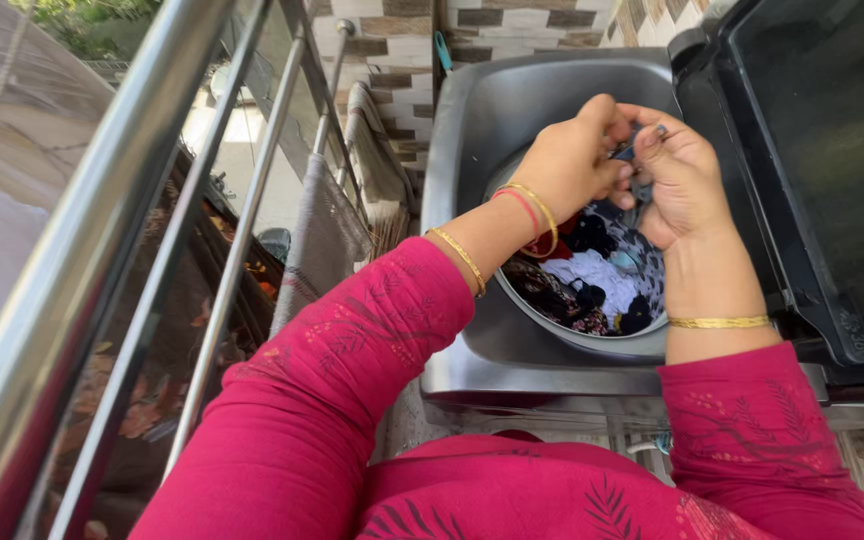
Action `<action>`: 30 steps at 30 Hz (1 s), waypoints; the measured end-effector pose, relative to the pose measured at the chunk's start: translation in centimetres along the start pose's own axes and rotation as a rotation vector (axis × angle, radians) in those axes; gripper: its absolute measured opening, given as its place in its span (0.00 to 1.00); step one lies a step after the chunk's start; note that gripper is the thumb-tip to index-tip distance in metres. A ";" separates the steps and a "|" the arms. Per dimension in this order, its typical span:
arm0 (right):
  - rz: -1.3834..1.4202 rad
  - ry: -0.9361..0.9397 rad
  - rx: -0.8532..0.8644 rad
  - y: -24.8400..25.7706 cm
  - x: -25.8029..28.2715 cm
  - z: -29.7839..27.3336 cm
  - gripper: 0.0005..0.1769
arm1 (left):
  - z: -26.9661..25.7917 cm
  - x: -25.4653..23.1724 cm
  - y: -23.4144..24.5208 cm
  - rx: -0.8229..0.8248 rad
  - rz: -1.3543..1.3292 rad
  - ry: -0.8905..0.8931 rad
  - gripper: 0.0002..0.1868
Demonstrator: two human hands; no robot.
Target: The person removes wet clothes from a top-loading washing machine and hangs them on a clothesline using clothespins. The person handles several garments including a patterned cloth, a blue floral shirt, a white shirt, a dark shirt, and a red shirt, securing each to the line with clips.
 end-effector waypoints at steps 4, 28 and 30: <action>-0.070 -0.138 -0.051 5.8 -5.8 3.0 0.23 | -0.6 4.1 -1.2 -0.020 0.042 -0.020 0.25; -1.320 -0.993 -0.325 34.5 -48.3 -10.6 0.28 | -8.5 16.3 -1.8 0.519 0.837 -0.145 0.22; -1.356 -1.112 -0.171 34.2 -49.0 -9.3 0.35 | -8.5 15.4 -1.2 0.506 0.790 -0.122 0.22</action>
Point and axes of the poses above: each hand's wrist, its own z-axis towards the middle knuckle, its own y-axis out of the back of the hand, x = y × z, the point moved 9 cm from there along z, towards the middle knuckle, and after that the axes turned 1 degree about -z, right-handed, at the moved point
